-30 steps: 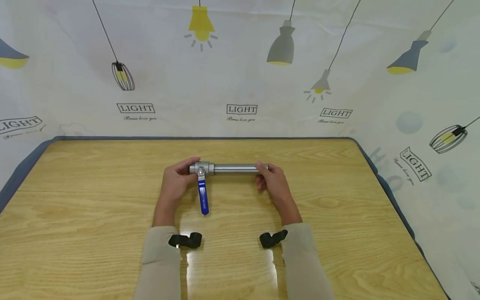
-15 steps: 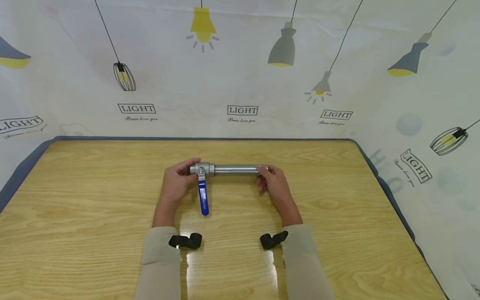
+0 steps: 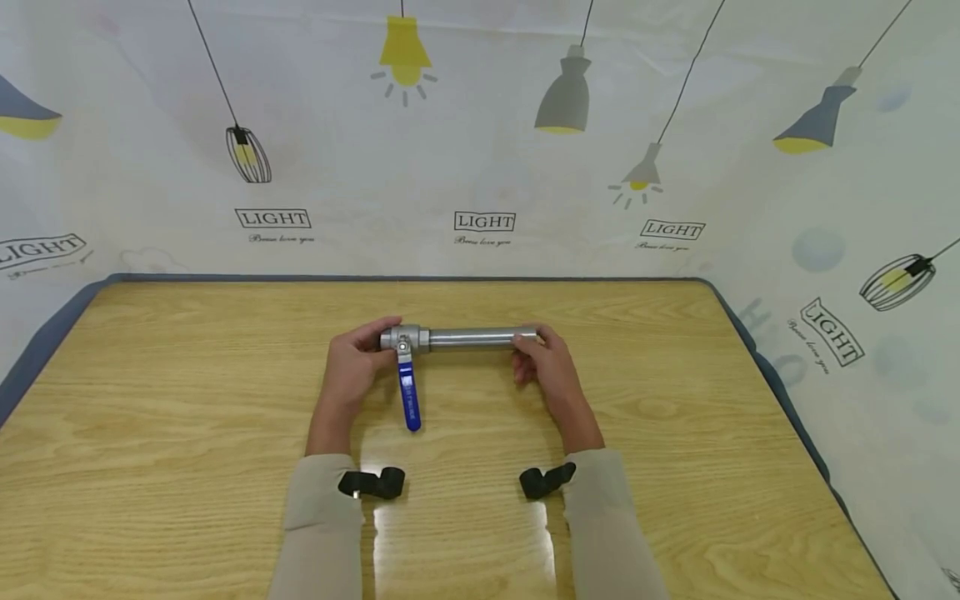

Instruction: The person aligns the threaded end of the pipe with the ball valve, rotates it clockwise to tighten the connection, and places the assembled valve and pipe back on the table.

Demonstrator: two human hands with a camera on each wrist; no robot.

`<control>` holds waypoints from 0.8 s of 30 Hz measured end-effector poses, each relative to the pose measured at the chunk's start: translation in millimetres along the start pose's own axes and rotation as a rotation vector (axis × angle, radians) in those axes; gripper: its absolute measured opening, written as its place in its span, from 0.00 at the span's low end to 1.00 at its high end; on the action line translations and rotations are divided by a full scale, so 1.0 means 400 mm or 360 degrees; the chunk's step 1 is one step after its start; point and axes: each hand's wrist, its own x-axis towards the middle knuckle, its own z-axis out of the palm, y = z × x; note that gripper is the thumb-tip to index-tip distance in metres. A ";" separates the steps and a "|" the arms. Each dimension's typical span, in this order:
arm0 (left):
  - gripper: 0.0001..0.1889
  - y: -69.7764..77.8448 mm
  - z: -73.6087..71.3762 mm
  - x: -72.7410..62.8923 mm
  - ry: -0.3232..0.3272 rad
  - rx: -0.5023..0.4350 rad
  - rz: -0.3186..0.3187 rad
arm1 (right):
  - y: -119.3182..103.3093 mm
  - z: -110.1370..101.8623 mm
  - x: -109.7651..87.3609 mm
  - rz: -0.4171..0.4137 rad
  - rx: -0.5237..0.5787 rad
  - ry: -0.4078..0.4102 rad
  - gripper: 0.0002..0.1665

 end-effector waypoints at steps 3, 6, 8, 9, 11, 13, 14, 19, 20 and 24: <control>0.27 -0.001 -0.001 0.000 0.0003 0.0002 -0.0001 | 0.001 0.000 0.001 0.0001 -0.0002 -0.0002 0.13; 0.27 -0.001 -0.003 -0.001 0.0008 0.0004 -0.0006 | 0.005 0.000 0.003 -0.0009 -0.0050 0.0001 0.17; 0.27 -0.001 -0.004 -0.001 0.0010 0.0007 -0.0006 | 0.008 -0.001 0.004 -0.0005 -0.0078 0.0009 0.19; 0.27 -0.001 -0.004 -0.002 0.0012 0.0006 -0.0007 | 0.009 -0.001 0.005 -0.0002 -0.0093 0.0013 0.20; 0.27 -0.002 -0.004 -0.001 0.0017 0.0007 -0.0006 | 0.009 -0.001 0.006 0.0007 -0.0109 0.0021 0.22; 0.27 -0.002 -0.004 0.000 0.0015 0.0010 0.0003 | 0.009 -0.001 0.007 0.0014 -0.0105 0.0027 0.22; 0.27 -0.002 -0.003 0.000 0.0013 0.0006 0.0009 | 0.008 0.000 0.007 0.0018 -0.0094 0.0031 0.21; 0.27 -0.004 -0.001 0.002 -0.0002 -0.0008 0.0013 | 0.003 0.002 0.005 0.0026 -0.0033 0.0025 0.17; 0.27 -0.004 0.000 0.002 -0.0001 -0.0010 0.0012 | 0.002 0.002 0.004 0.0029 -0.0026 0.0022 0.17; 0.27 -0.002 0.000 0.001 0.0006 -0.0011 0.0008 | 0.001 0.002 0.003 0.0028 -0.0023 0.0017 0.16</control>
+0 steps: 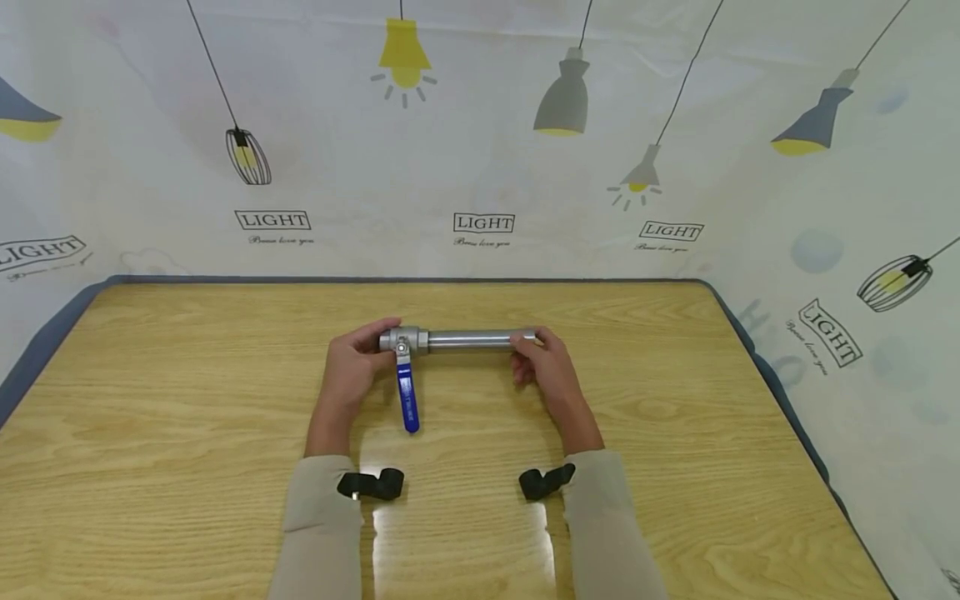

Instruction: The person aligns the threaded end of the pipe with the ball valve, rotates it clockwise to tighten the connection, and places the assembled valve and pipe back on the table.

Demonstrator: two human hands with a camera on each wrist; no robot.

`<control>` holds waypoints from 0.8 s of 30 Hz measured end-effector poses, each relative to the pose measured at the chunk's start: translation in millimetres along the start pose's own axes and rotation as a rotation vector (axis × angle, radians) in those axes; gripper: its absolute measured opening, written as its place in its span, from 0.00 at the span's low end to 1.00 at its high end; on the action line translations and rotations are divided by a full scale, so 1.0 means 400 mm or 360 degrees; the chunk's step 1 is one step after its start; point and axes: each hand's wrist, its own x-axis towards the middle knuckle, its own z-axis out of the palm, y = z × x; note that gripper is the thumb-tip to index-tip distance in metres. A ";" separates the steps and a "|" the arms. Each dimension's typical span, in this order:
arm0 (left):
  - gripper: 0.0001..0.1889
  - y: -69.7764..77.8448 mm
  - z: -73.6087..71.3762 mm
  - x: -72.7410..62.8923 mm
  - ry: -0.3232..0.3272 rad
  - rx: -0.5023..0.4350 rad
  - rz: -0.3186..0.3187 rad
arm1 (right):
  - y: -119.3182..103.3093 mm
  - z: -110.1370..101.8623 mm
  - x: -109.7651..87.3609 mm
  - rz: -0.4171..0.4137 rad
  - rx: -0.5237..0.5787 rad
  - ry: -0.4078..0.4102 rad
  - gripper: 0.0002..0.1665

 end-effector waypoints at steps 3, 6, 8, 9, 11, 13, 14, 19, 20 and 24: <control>0.27 0.001 0.000 -0.001 0.0003 -0.0004 -0.0001 | 0.001 0.000 0.000 -0.0008 -0.0034 0.0007 0.16; 0.26 0.002 0.000 0.000 0.0005 -0.0011 -0.0005 | 0.001 0.000 0.002 -0.0013 -0.0082 0.0018 0.19; 0.26 0.003 0.000 0.000 0.0004 -0.0011 -0.0006 | 0.002 0.000 0.003 -0.0010 -0.0108 0.0025 0.21; 0.26 0.003 -0.001 0.000 0.0002 -0.0010 -0.0005 | 0.001 0.000 0.004 -0.0009 -0.0116 0.0029 0.22; 0.26 0.004 0.000 0.001 0.0002 -0.0017 0.0000 | 0.002 0.000 0.006 -0.0009 -0.0124 0.0034 0.24; 0.26 0.003 0.000 0.001 0.0000 -0.0017 0.0008 | 0.002 -0.001 0.008 -0.0004 -0.0129 0.0038 0.25; 0.26 0.003 0.000 0.002 -0.0001 -0.0018 0.0015 | 0.003 -0.001 0.009 -0.0003 -0.0125 0.0035 0.24; 0.26 0.000 0.002 0.003 -0.0009 -0.0012 0.0039 | 0.003 -0.004 0.009 0.0008 -0.0089 0.0006 0.21; 0.26 -0.001 0.003 0.003 -0.0010 -0.0012 0.0040 | 0.003 -0.004 0.009 0.0010 -0.0081 -0.0001 0.21; 0.27 -0.001 0.002 0.001 -0.0019 -0.0013 0.0030 | 0.004 -0.003 0.005 0.0009 -0.0084 -0.0007 0.21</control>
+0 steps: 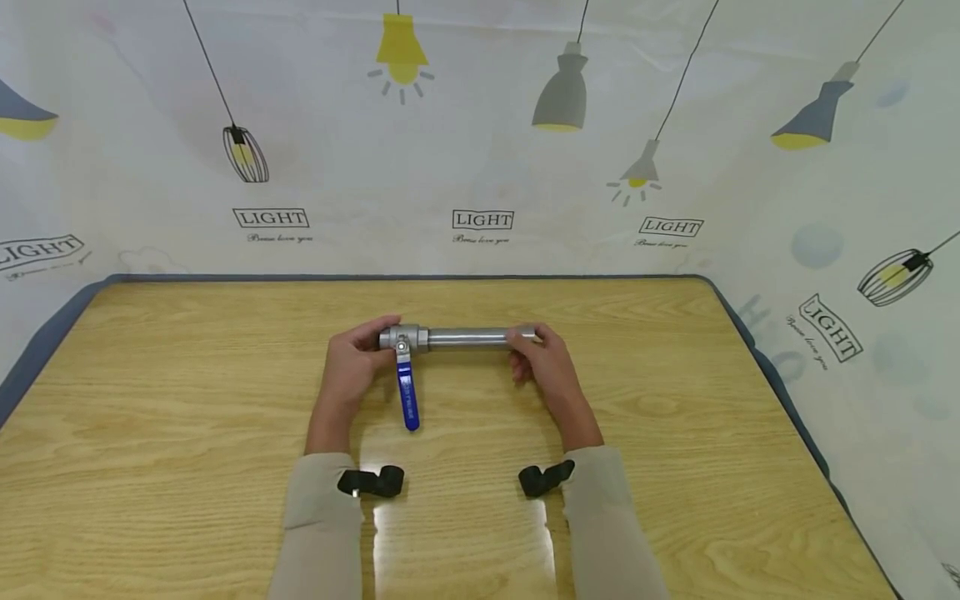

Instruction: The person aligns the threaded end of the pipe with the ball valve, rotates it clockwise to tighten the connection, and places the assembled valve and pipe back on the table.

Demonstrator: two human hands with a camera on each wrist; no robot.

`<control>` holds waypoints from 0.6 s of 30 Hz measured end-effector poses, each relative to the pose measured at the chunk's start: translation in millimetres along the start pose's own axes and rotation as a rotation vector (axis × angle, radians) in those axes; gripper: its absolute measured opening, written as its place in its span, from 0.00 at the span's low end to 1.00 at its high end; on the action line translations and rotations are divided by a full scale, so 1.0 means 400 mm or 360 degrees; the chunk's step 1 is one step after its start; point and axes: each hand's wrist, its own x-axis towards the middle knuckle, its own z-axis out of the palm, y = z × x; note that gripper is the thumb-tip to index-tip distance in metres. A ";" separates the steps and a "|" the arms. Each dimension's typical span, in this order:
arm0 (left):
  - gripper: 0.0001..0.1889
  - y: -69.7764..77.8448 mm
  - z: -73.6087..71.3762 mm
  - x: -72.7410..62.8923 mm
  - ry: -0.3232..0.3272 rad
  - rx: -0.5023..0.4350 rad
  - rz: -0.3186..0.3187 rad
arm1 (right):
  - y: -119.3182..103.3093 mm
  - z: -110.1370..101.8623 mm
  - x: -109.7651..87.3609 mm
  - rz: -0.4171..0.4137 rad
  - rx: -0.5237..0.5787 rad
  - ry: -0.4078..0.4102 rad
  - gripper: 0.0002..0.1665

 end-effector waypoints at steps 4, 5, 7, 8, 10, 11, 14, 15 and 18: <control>0.27 0.003 0.000 -0.001 -0.0008 -0.0009 -0.0025 | -0.001 0.005 -0.001 -0.0001 -0.0035 0.0027 0.21; 0.27 0.004 -0.001 -0.001 -0.0009 -0.0009 -0.0029 | -0.001 0.006 -0.001 0.0000 -0.0043 0.0037 0.21; 0.27 0.004 0.000 -0.002 -0.0010 -0.0014 -0.0036 | -0.001 0.007 0.000 0.0001 -0.0058 0.0051 0.21; 0.27 0.004 0.000 -0.001 -0.0011 -0.0013 -0.0037 | -0.001 0.007 0.000 0.0003 -0.0063 0.0056 0.21; 0.27 0.004 -0.001 -0.001 -0.0010 -0.0014 -0.0038 | -0.001 0.006 0.000 0.0006 -0.0064 0.0059 0.21; 0.27 0.004 -0.001 -0.001 -0.0009 -0.0014 -0.0038 | -0.001 0.006 0.000 0.0007 -0.0057 0.0053 0.21; 0.27 0.003 -0.001 -0.001 -0.0003 -0.0017 -0.0028 | -0.002 0.004 -0.002 0.0015 -0.0026 0.0033 0.21; 0.27 0.002 -0.001 0.000 0.0001 -0.0018 -0.0025 | -0.003 0.004 -0.002 0.0017 -0.0013 0.0027 0.21; 0.27 0.001 0.000 0.001 0.0002 -0.0017 -0.0015 | -0.004 0.004 -0.003 0.0019 0.0003 0.0018 0.20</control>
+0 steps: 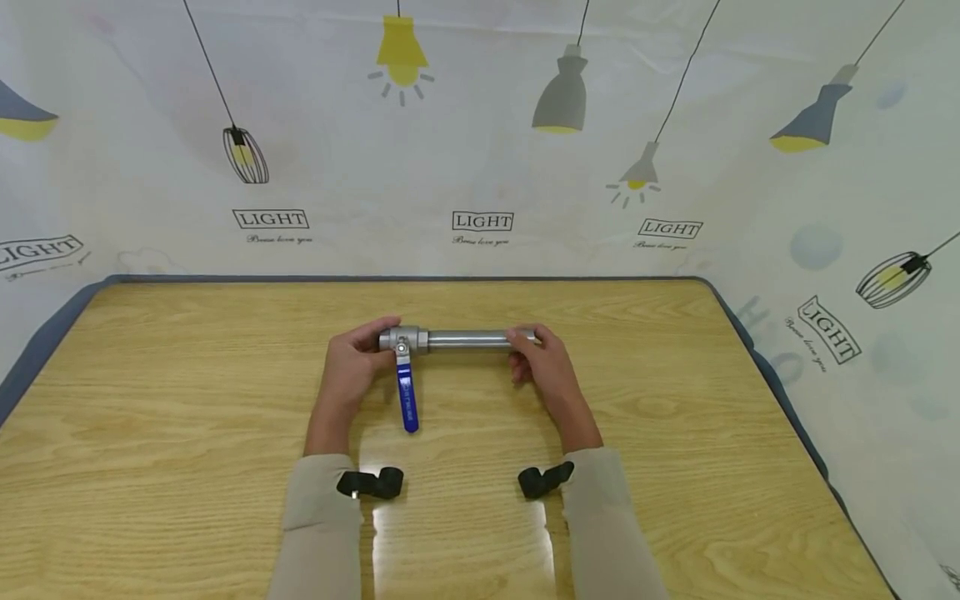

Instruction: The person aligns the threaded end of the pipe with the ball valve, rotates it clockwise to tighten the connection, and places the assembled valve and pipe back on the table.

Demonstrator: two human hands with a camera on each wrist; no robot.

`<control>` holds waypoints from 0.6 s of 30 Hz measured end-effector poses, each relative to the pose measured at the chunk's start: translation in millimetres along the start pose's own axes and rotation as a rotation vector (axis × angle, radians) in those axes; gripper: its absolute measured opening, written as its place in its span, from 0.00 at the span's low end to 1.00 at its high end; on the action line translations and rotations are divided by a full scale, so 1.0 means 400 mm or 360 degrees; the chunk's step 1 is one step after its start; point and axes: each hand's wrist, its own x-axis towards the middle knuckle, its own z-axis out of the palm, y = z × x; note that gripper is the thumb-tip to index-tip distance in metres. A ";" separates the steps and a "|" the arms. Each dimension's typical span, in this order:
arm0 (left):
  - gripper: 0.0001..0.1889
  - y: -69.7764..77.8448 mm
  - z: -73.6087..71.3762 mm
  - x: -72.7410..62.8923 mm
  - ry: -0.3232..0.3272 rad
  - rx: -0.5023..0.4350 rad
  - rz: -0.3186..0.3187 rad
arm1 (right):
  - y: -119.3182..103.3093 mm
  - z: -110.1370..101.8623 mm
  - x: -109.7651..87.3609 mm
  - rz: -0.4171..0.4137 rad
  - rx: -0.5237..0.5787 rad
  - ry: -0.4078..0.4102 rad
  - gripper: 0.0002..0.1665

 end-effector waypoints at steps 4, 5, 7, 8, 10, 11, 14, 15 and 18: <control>0.27 0.000 0.001 0.001 -0.0006 0.0018 0.0001 | 0.000 0.002 0.000 -0.0001 -0.0029 0.0018 0.18; 0.27 0.000 0.001 0.001 -0.0006 0.0019 0.0002 | 0.000 0.002 0.000 -0.0001 -0.0037 0.0022 0.18; 0.27 0.001 0.002 0.002 -0.0005 0.0027 0.0000 | 0.001 0.002 0.001 -0.0002 -0.0030 0.0028 0.18; 0.27 0.001 0.002 0.002 -0.0004 0.0028 -0.0002 | 0.001 0.002 0.002 -0.0006 -0.0022 0.0026 0.18; 0.27 0.002 0.002 0.003 -0.0006 0.0028 -0.0005 | 0.001 0.001 0.002 -0.0009 0.0012 0.0019 0.18; 0.27 0.003 0.002 0.002 -0.0004 0.0025 -0.0008 | 0.001 0.000 0.002 -0.0007 0.0031 0.0015 0.18; 0.27 0.004 0.002 0.000 -0.0006 0.0022 -0.0012 | 0.000 -0.001 0.001 -0.0002 0.0068 -0.0001 0.18; 0.28 0.004 0.001 0.000 -0.0007 0.0023 -0.0009 | -0.001 -0.002 0.000 0.0002 0.0080 -0.0003 0.18; 0.27 0.003 0.002 -0.001 -0.0004 0.0022 -0.0004 | -0.002 -0.002 -0.001 0.0006 0.0090 -0.0013 0.19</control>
